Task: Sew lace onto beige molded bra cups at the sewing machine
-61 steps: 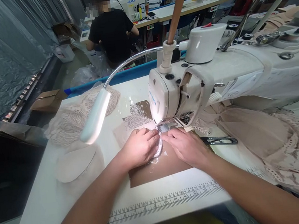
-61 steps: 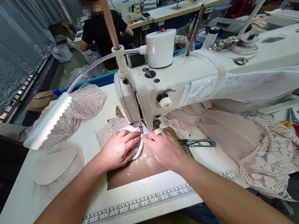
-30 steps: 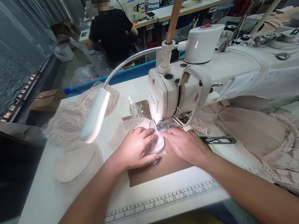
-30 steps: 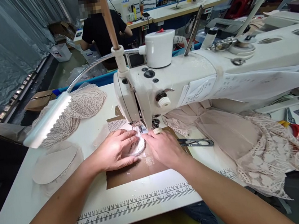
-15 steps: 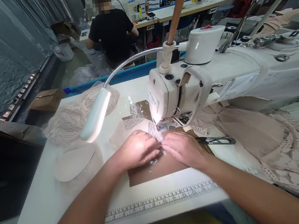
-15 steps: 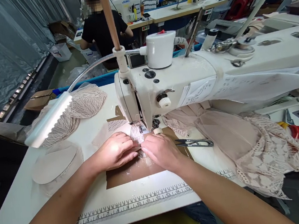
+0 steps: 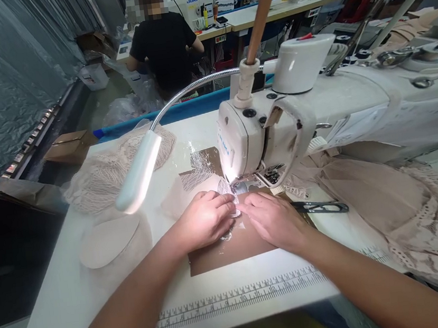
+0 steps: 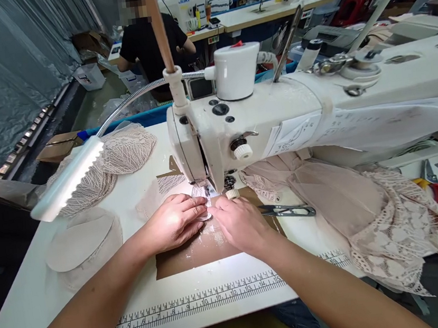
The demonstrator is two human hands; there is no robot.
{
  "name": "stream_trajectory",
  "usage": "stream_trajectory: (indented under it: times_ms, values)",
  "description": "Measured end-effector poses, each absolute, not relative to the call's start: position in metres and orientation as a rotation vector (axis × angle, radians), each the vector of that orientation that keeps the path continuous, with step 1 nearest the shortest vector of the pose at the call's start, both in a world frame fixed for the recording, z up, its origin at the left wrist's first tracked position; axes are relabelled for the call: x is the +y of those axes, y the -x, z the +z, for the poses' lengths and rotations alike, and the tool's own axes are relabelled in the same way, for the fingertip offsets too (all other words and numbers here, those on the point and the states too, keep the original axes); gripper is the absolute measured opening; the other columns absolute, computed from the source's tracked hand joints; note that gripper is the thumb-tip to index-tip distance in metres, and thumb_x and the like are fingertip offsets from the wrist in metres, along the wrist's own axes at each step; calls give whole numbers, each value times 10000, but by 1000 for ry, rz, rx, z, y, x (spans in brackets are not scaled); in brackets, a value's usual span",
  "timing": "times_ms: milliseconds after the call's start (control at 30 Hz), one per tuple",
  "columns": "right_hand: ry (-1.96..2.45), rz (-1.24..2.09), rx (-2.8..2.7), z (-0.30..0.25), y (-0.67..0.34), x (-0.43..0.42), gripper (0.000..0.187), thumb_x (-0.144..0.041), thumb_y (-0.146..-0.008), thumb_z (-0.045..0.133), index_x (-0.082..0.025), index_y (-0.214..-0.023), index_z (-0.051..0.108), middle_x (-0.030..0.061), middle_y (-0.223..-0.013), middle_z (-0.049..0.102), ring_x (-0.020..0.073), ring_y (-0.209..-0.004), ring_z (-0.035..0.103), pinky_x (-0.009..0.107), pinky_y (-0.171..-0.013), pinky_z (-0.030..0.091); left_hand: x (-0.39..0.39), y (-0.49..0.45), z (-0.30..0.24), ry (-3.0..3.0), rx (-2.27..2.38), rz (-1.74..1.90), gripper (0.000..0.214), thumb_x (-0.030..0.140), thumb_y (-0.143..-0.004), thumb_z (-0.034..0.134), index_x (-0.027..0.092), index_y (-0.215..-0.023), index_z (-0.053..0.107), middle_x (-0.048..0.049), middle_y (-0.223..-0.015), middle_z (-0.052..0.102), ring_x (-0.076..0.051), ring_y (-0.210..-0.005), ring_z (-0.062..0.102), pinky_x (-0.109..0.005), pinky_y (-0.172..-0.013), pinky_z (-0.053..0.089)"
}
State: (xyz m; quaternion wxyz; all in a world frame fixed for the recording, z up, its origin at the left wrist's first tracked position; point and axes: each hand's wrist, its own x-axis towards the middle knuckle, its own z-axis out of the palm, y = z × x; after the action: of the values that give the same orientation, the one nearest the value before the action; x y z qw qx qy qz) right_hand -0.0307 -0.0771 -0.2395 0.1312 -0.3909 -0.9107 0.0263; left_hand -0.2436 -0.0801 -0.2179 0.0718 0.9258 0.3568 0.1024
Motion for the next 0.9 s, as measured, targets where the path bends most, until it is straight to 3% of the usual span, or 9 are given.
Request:
stream_trajectory:
  times_ms: [267, 533, 767, 900]
  values:
    - [1218, -24, -2639, -236, 35, -73, 375, -84, -857, 420, -191, -1123, 661, 53, -823, 641, 178, -722, 534, 284, -591, 320, -77, 244, -222, -2819, 1114, 327, 337, 291, -950, 398, 155, -1185, 596, -121, -1248, 588, -242, -996, 527, -396, -852, 436]
    - [1313, 56, -2547, -236, 33, -71, 363, -91, -850, 421, -203, -1098, 661, 47, -876, 658, 164, -700, 548, 283, -599, 327, -80, 245, -218, -2763, 996, 378, 320, 326, -946, 422, 205, -1140, 646, -93, -914, 611, -195, -848, 540, -373, -829, 417]
    - [1089, 32, -2621, -239, 27, -75, 299, -112, -889, 442, -207, -1036, 685, 36, -816, 613, 161, -736, 493, 280, -632, 305, -80, 245, -219, -2742, 994, 394, 316, 301, -944, 426, 182, -1145, 638, -91, -1206, 614, -208, -959, 540, -376, -881, 414]
    - [1098, 6, -2618, -242, 28, -75, 301, -114, -894, 443, -201, -1041, 690, 37, -823, 616, 159, -729, 485, 283, -627, 303, -80, 244, -221, -2766, 1043, 379, 325, 288, -949, 414, 176, -1167, 628, -75, -1245, 613, -209, -938, 539, -384, -867, 426]
